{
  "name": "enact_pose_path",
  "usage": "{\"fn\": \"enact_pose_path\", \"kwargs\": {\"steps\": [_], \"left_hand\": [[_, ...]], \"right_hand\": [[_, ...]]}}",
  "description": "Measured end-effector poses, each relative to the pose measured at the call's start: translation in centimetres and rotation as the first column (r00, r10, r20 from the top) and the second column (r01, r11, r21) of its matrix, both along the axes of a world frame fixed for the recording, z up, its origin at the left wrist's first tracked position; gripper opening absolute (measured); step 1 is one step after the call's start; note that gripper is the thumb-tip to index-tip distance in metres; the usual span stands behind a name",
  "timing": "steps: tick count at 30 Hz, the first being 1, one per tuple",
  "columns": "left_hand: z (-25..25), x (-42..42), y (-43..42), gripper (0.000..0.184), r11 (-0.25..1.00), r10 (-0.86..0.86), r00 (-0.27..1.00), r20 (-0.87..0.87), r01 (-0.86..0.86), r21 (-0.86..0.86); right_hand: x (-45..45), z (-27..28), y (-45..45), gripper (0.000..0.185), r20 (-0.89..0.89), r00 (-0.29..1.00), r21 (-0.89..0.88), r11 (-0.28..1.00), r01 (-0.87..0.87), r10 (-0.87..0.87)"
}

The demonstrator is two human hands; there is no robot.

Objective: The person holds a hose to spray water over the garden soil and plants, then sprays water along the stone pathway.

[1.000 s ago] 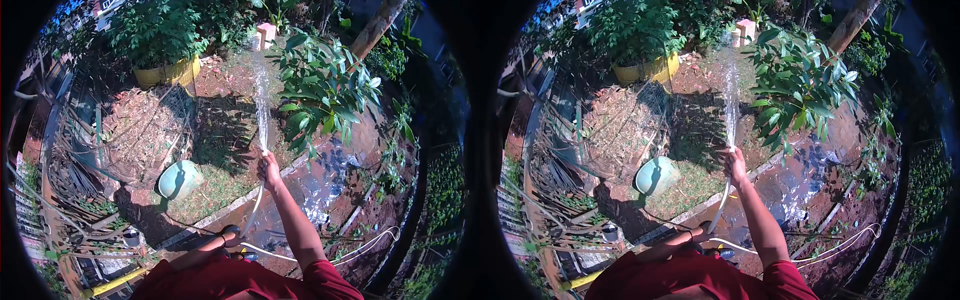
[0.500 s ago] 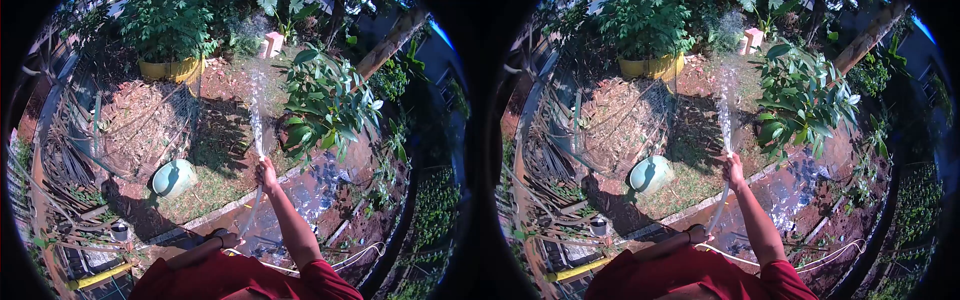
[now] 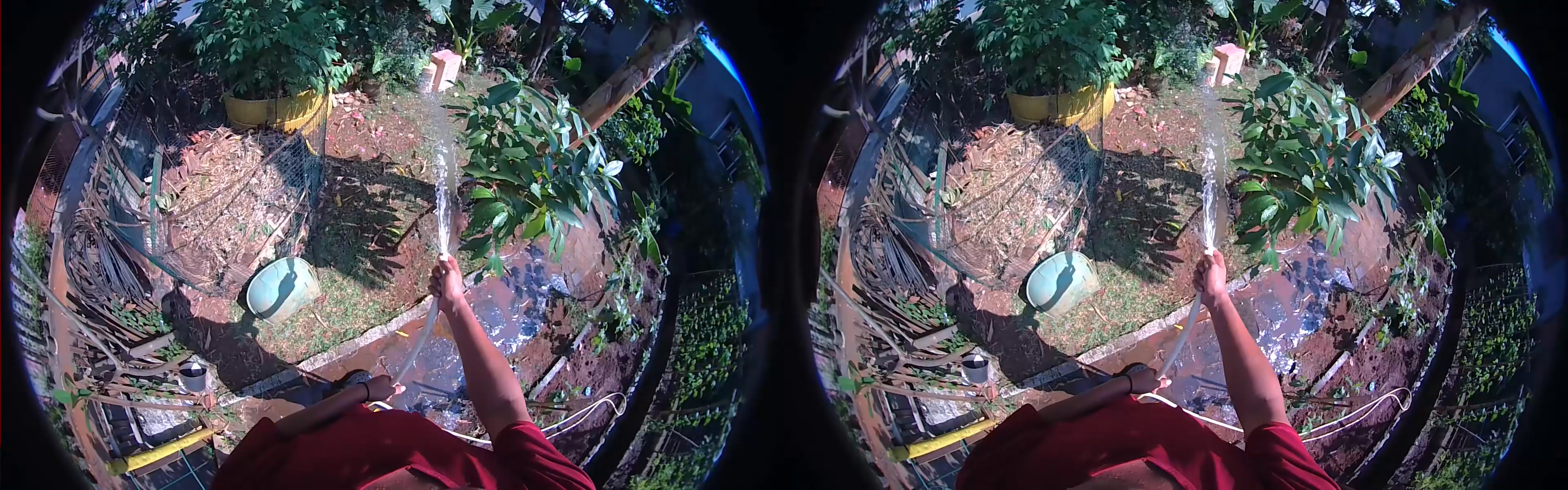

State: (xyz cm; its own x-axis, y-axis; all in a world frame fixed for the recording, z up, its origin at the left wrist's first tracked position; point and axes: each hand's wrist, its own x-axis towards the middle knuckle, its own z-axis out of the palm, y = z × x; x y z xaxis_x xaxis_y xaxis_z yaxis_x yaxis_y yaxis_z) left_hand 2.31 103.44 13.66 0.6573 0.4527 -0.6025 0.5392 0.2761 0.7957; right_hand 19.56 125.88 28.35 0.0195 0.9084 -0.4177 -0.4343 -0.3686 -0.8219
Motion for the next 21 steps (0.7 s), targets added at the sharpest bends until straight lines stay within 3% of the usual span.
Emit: {"fn": "enact_pose_path", "kwargs": {"steps": [5, 11, 16, 18, 21], "left_hand": [[2.6, 0.1, 0.8, 0.056, 0.998, 0.057, 0.998, 0.002, -0.057, 0.023], [0.0, 0.3, 0.8, 0.056, 0.981, 0.192, 0.978, 0.085, -0.188, -0.054], [1.2, -0.3, 0.9, 0.055, 0.96, 0.281, 0.954, 0.103, -0.279, -0.042], [1.4, -0.3, 0.9, 0.044, 0.962, 0.271, 0.956, 0.112, -0.264, -0.074], [-1.2, 0.4, 0.8, 0.043, 0.951, 0.3, 0.948, 0.101, -0.29, -0.103]], "right_hand": [[-0.7, 1.0, 1.1, 0.003, 0.008, 1.0, 0.036, 0.999, -0.026, 0.026], [-0.6, 0.9, 2.2, 0.004, -0.038, 0.999, 0.032, 0.999, 0.005, -0.003], [-1.2, 1.4, 2.7, 0.005, 0.009, 1.0, 0.003, 1.0, 0.026, -0.026], [-1.6, 1.6, 2.9, 0.005, -0.003, 1.0, 0.007, 1.0, 0.02, -0.02], [-2.2, 2.0, 3.2, 0.005, -0.017, 1.0, 0.019, 1.0, 0.019, -0.018]]}}
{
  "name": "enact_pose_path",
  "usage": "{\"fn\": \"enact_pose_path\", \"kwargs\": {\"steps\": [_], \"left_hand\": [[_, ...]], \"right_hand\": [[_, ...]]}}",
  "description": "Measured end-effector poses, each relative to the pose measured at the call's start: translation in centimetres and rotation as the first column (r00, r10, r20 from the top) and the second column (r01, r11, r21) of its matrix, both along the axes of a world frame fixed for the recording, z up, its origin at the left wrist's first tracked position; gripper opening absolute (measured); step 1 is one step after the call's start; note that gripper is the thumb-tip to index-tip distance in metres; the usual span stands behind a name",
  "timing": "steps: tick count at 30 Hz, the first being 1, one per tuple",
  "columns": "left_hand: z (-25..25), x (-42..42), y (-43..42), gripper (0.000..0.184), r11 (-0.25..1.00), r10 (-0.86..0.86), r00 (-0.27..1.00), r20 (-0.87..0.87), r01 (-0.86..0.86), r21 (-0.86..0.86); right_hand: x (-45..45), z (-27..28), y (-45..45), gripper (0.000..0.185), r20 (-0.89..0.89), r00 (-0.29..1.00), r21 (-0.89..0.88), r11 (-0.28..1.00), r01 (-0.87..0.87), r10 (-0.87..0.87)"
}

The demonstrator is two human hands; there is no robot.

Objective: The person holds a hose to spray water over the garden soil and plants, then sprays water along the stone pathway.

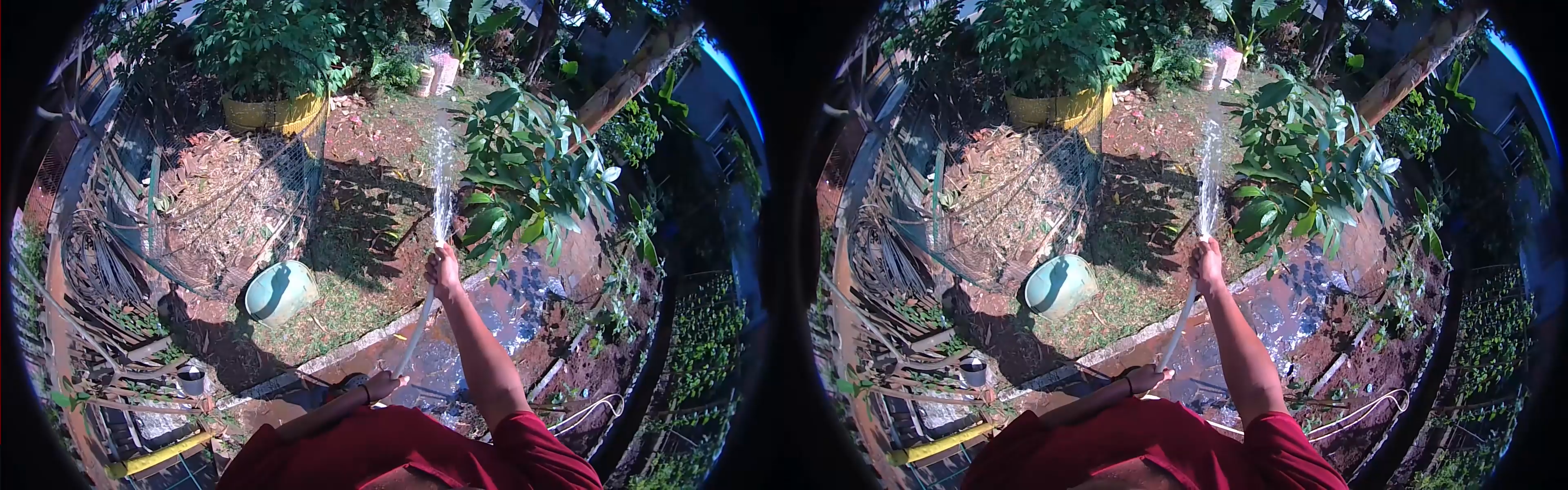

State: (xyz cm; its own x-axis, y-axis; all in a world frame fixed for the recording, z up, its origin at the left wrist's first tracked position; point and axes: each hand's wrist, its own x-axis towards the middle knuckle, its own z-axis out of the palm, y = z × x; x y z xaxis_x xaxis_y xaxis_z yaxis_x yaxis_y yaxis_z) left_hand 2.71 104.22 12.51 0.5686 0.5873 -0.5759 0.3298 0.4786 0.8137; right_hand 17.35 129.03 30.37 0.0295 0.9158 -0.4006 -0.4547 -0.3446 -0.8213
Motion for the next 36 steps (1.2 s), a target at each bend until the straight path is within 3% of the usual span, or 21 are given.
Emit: {"fn": "enact_pose_path", "kwargs": {"steps": [4, 7, 9, 18, 22, 24, 36], "left_hand": [[0.2, 0.2, -0.1, 0.041, 0.997, 0.074, 0.996, 0.058, -0.074, 0.002], [0.5, 0.5, 0.0, 0.049, 0.988, 0.15, 0.986, 0.075, -0.152, 0.029], [0.9, 0.5, 0.2, 0.034, 0.984, 0.167, 0.976, 0.14, -0.175, 0.045], [2.5, 0.3, 0.7, 0.028, 0.972, 0.226, 0.958, 0.179, -0.233, 0.021], [2.4, 0.4, 0.8, 0.03, 0.975, 0.217, 0.963, 0.162, -0.223, 0.019], [2.3, 0.5, 1.0, 0.043, 0.985, 0.169, 0.981, 0.097, -0.173, 0.03], [2.9, 0.4, 0.4, 0.041, 0.988, 0.152, 0.979, 0.132, -0.154, 0.009]], "right_hand": [[0.0, 0.3, 0.4, 0.005, -0.008, 1.0, 0.054, 0.999, -0.006, 0.006], [0.2, 0.6, 0.6, 0.003, -0.021, 1.0, 0.058, 0.998, -0.002, 0.003], [0.3, 0.8, 0.7, 0.009, -0.038, 0.999, 0.065, 0.997, 0.031, -0.028], [0.6, 1.3, 1.2, 0.008, -0.007, 1.0, 0.113, 0.993, 0.024, -0.024], [0.4, 1.6, 1.4, 0.007, -0.022, 0.999, 0.104, 0.994, 0.031, -0.029], [0.4, 1.7, 1.3, 0.007, -0.024, 0.999, 0.104, 0.994, 0.023, -0.02], [0.5, 0.3, 1.2, 0.003, -0.003, 1.0, 0.077, 0.997, -0.018, 0.018]]}}
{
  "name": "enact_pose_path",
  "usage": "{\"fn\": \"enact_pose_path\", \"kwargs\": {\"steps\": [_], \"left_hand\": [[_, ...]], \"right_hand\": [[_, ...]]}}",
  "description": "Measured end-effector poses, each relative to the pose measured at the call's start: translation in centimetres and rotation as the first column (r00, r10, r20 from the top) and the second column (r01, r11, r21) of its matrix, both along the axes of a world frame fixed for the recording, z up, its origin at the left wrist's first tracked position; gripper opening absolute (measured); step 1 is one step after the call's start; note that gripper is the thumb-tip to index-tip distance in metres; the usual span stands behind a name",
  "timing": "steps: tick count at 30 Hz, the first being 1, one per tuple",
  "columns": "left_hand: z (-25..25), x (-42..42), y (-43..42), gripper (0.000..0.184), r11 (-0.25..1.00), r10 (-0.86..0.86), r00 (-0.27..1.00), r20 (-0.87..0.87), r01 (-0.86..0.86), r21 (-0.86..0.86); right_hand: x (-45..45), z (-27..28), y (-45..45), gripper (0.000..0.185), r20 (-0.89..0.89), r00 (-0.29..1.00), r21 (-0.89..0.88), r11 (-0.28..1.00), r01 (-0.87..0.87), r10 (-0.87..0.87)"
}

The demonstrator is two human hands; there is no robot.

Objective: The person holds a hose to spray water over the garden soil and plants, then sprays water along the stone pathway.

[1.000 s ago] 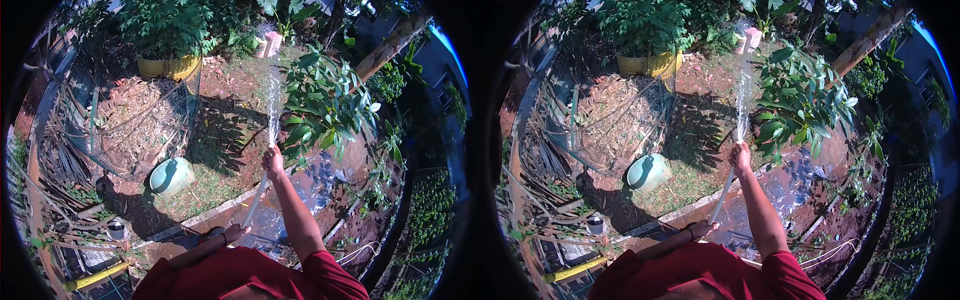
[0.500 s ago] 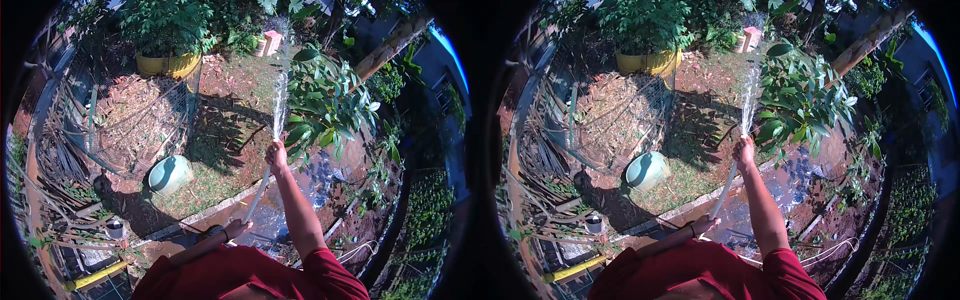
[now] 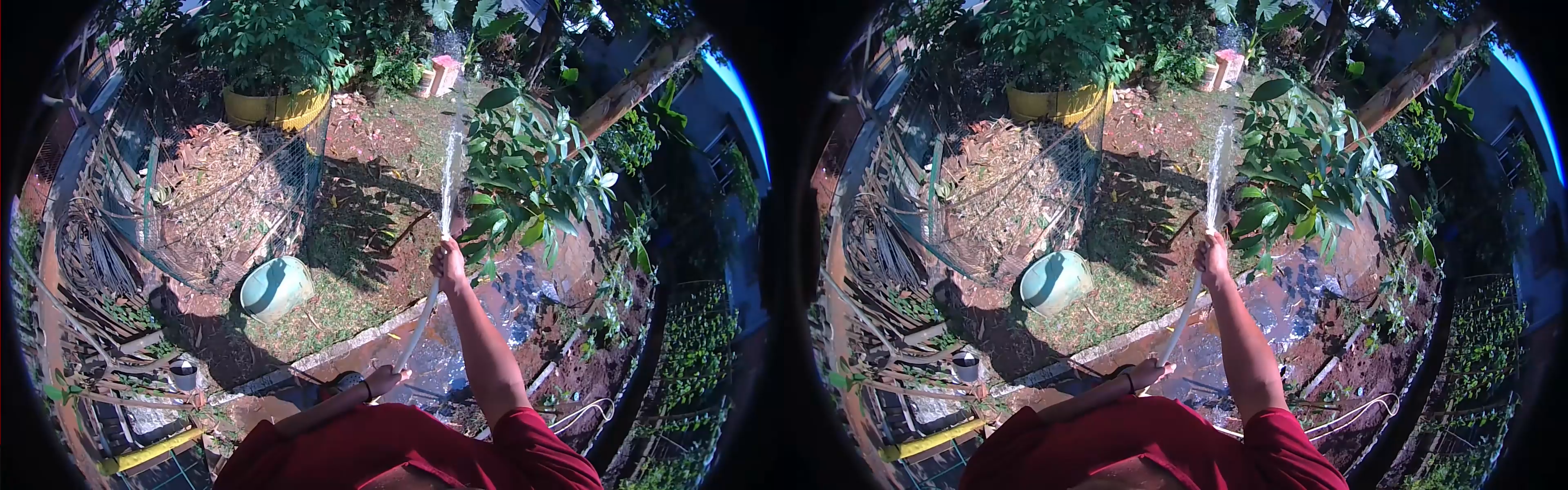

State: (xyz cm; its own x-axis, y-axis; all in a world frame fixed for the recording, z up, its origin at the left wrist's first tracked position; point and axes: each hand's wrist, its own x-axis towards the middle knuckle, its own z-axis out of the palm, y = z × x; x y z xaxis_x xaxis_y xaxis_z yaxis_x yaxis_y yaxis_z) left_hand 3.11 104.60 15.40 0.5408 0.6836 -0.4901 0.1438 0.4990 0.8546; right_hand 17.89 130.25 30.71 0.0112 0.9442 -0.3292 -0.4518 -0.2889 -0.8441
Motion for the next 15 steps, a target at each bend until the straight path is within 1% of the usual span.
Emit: {"fn": "enact_pose_path", "kwargs": {"steps": [2, 3, 5, 7, 9, 11, 12, 14, 15], "left_hand": [[2.3, -0.3, -0.1, 0.043, 1.0, 0.007, 1.0, -0.003, -0.007, 0.025], [2.9, -0.3, -0.1, 0.046, 0.999, 0.013, 1.0, -0.006, -0.013, 0.051], [2.8, 0.1, -0.1, 0.047, 0.999, 0.023, 1.0, -0.008, -0.023, 0.044], [4.0, 0.1, 0.2, 0.049, 0.999, 0.03, 0.999, -0.009, -0.03, 0.033], [5.2, -0.1, 0.6, 0.037, 0.999, -0.023, 0.999, -0.038, 0.022, -0.032], [3.2, 0.5, 0.9, 0.037, 1.0, 0.0, 1.0, -0.009, -0.001, -0.017], [2.8, 0.7, 1.1, 0.037, 1.0, 0.023, 0.999, 0.022, -0.023, -0.001], [2.3, 1.3, 1.4, 0.038, 0.998, 0.056, 0.998, 0.039, -0.055, -0.01], [2.4, 1.5, 1.5, 0.038, 0.996, 0.088, 0.995, 0.054, -0.087, -0.019]], "right_hand": [[0.1, -0.5, 0.3, 0.002, 0.013, 0.998, -0.045, 0.997, -0.055, 0.056], [0.0, -0.3, 0.2, 0.002, 0.012, 0.998, -0.044, 0.997, -0.056, 0.057], [-0.3, 0.0, 0.2, 0.004, 0.051, 0.994, -0.021, 0.995, -0.095, 0.096], [-0.6, 0.5, 0.2, 0.005, 0.064, 0.993, 0.01, 0.995, -0.102, 0.101], [-0.9, 1.4, 0.2, 0.007, 0.079, 0.991, 0.04, 0.993, -0.11, 0.107], [-1.4, 3.0, 0.2, 0.008, 0.077, 0.993, 0.053, 0.995, -0.09, 0.086], [-1.3, 3.2, 0.5, 0.008, 0.078, 0.993, 0.052, 0.995, -0.09, 0.086], [-1.1, 3.8, 1.0, 0.002, 0.005, 0.995, 0.077, 0.992, -0.096, 0.096], [-1.0, 3.9, 1.2, 0.002, 0.024, 0.994, 0.094, 0.99, -0.108, 0.106]]}}
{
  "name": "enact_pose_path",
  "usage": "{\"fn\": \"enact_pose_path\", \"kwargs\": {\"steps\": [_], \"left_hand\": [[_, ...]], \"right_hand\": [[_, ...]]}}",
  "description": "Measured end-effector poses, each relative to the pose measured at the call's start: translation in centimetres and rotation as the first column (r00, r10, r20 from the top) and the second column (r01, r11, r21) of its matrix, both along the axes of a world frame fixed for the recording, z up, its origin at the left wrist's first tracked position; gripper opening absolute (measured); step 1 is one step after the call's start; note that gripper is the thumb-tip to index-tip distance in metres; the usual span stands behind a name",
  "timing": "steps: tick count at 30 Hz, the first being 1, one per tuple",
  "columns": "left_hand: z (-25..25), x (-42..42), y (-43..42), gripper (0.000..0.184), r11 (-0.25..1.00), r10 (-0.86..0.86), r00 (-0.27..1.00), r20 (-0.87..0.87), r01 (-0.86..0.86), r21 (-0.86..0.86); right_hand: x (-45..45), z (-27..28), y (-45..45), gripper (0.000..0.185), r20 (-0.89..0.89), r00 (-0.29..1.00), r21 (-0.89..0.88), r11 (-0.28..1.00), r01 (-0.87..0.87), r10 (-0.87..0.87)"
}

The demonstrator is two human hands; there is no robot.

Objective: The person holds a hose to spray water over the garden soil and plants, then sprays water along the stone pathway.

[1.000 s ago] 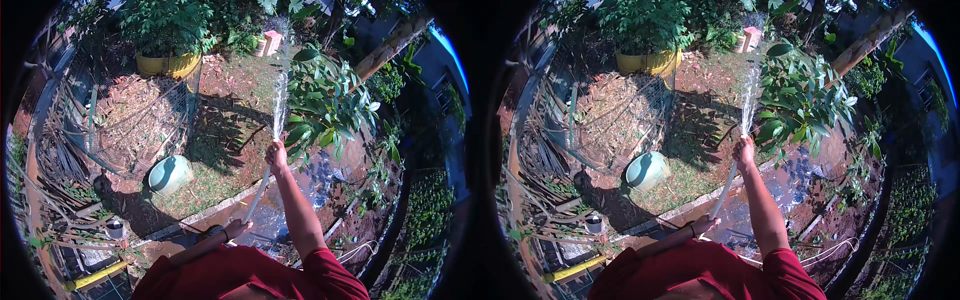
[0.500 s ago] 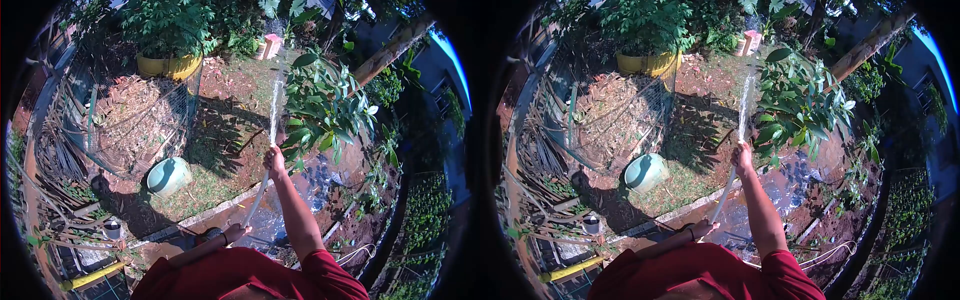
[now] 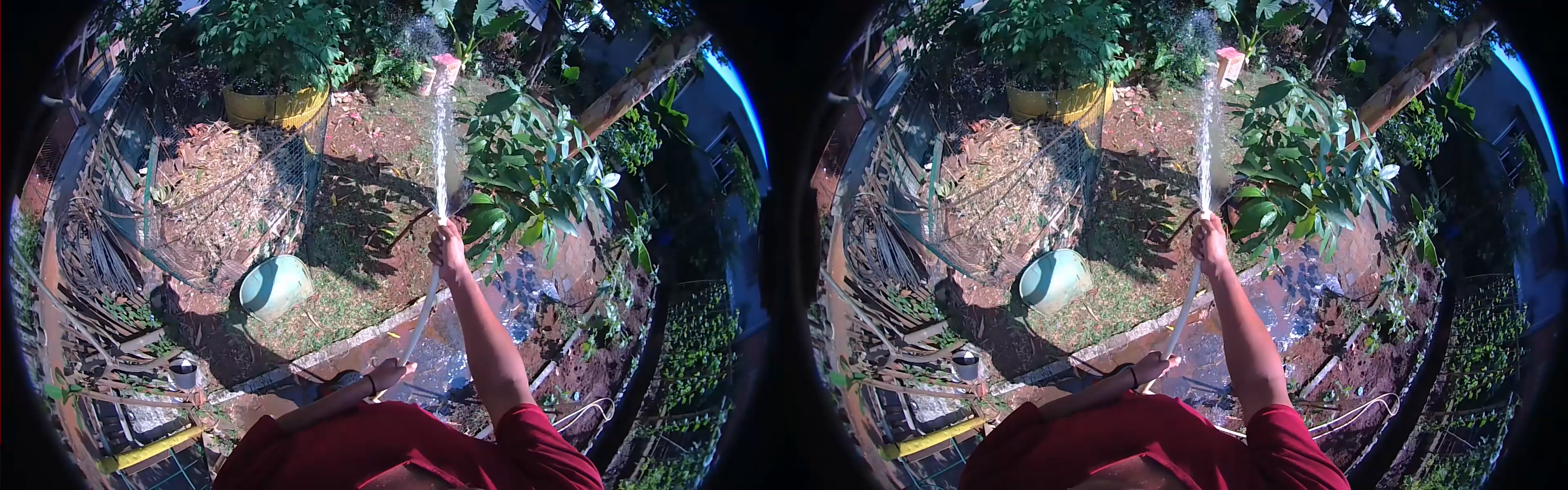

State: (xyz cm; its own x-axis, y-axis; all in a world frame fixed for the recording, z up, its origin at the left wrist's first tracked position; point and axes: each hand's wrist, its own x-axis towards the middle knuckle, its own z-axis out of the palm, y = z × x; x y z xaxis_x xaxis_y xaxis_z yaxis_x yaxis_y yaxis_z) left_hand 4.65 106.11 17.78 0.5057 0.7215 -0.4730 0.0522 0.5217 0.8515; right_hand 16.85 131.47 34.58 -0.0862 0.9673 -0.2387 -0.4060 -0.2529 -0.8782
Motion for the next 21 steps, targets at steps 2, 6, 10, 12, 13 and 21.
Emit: {"fn": "enact_pose_path", "kwargs": {"steps": [2, 6, 10, 12, 13, 21], "left_hand": [[0.1, 0.3, 0.2, 0.038, 1.0, -0.013, 1.0, -0.002, 0.013, -0.009], [1.1, 0.7, -0.1, 0.038, 0.999, -0.027, 0.999, -0.028, 0.026, -0.024], [1.0, 0.6, -0.3, 0.038, 0.997, -0.061, 0.998, -0.033, 0.059, -0.057], [0.8, 0.5, -0.3, 0.038, 0.995, -0.088, 0.995, -0.049, 0.086, -0.05], [0.9, 0.5, -0.3, 0.038, 0.995, -0.088, 0.995, -0.049, 0.085, -0.049], [-0.9, 0.7, -0.2, 0.037, 0.999, -0.021, 0.999, 0.031, 0.022, -0.027]], "right_hand": [[0.2, 0.2, 0.2, 0.002, 0.01, 1.0, -0.008, 1.0, -0.004, 0.004], [0.8, -0.3, 0.1, 0.008, 0.053, 0.998, -0.031, 0.999, -0.032, 0.034], [1.3, -1.0, -0.4, 0.008, 0.036, 0.999, -0.051, 0.999, -0.01, 0.012], [1.3, -0.9, -0.6, 0.008, 0.044, 0.999, -0.061, 0.998, -0.003, 0.005], [1.3, -0.8, -0.6, 0.008, 0.051, 0.999, -0.071, 0.997, 0.005, -0.001], [1.4, -0.3, -0.3, 0.003, 0.03, 0.998, -0.012, 0.999, 0.048, -0.048]]}}
